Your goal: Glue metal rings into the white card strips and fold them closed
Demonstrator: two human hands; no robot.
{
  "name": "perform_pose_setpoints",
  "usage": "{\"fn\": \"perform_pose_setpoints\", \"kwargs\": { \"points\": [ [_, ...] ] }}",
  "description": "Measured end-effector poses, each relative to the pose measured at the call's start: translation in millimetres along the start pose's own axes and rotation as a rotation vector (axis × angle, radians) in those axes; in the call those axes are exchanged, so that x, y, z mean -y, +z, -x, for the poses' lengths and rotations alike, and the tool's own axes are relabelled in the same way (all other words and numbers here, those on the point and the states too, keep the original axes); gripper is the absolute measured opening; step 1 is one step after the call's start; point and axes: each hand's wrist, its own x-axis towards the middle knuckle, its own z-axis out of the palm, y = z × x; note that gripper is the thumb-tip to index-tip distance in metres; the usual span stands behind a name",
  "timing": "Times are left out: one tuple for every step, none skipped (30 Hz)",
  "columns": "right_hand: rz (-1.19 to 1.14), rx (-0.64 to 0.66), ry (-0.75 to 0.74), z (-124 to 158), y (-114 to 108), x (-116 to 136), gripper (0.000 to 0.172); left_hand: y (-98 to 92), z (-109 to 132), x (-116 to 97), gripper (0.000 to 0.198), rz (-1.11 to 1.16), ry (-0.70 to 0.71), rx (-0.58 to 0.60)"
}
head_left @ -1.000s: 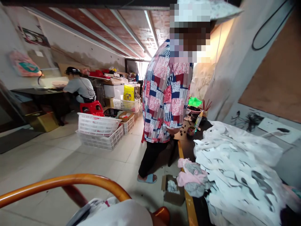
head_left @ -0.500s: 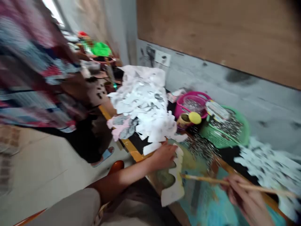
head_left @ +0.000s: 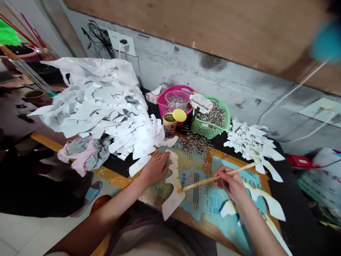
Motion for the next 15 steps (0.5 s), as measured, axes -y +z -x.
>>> {"fn": "perform_pose_setpoints", "kwargs": {
  "points": [
    [-0.005, -0.031, -0.002, -0.4, 0.6, -1.4, 0.030, -1.6, -0.2, -0.9, 0.040, 0.009, -0.002, -0.006],
    [0.000, -0.044, -0.003, -0.9, 1.4, -2.7, 0.031, -4.2, 0.3, -2.5, 0.041, 0.021, -0.007, -0.023],
    [0.012, -0.040, -0.004, -1.3, 2.3, -4.0, 0.031, -7.6, 1.9, -5.1, 0.042, 0.033, -0.013, -0.052],
    [0.026, -0.022, -0.007, -1.5, 3.2, -5.1, 0.032, -11.8, 4.9, -8.7, 0.043, 0.043, -0.008, -0.088],
    [0.036, -0.002, -0.016, -1.1, 3.7, -6.1, 0.032, -16.4, 9.5, -13.4, 0.043, 0.053, 0.005, -0.119],
    [0.043, 0.019, -0.027, -0.3, 3.8, -7.0, 0.032, -20.8, 15.9, -19.0, 0.042, 0.060, 0.026, -0.139],
    [0.048, 0.036, -0.040, 1.0, 3.4, -7.8, 0.031, -24.6, 23.8, -25.2, 0.042, 0.068, 0.075, -0.130],
    [0.051, 0.045, -0.052, 2.6, 2.5, -8.7, 0.030, -27.3, 32.9, -31.7, 0.042, 0.086, 0.100, -0.080],
    [0.050, 0.051, -0.060, 4.4, 1.1, -9.7, 0.028, -28.5, 42.5, -38.0, 0.047, 0.112, 0.126, -0.008],
    [0.045, 0.057, -0.064, 6.2, -0.6, -10.8, 0.027, -28.1, 52.0, -43.6, 0.056, 0.126, 0.139, 0.074],
    [0.036, 0.063, -0.063, 7.9, -2.6, -12.0, 0.026, -26.3, 60.6, -48.3, 0.065, 0.129, 0.132, 0.133],
    [0.026, 0.069, -0.060, 9.3, -4.7, -13.2, 0.025, -23.5, 68.0, -51.9, 0.072, 0.133, 0.118, 0.170],
    [0.016, 0.077, -0.055, 10.4, -6.7, -14.3, 0.025, -20.0, 73.7, -54.1, 0.077, 0.139, 0.095, 0.190],
    [0.007, 0.087, -0.046, 11.1, -8.4, -15.1, 0.025, -16.5, 77.6, -55.3, 0.080, 0.146, 0.068, 0.197],
    [-0.005, 0.087, -0.041, 11.3, -9.6, -15.6, 0.024, -13.5, 79.9, -55.6, 0.082, 0.155, 0.042, 0.197]
  ]
}}
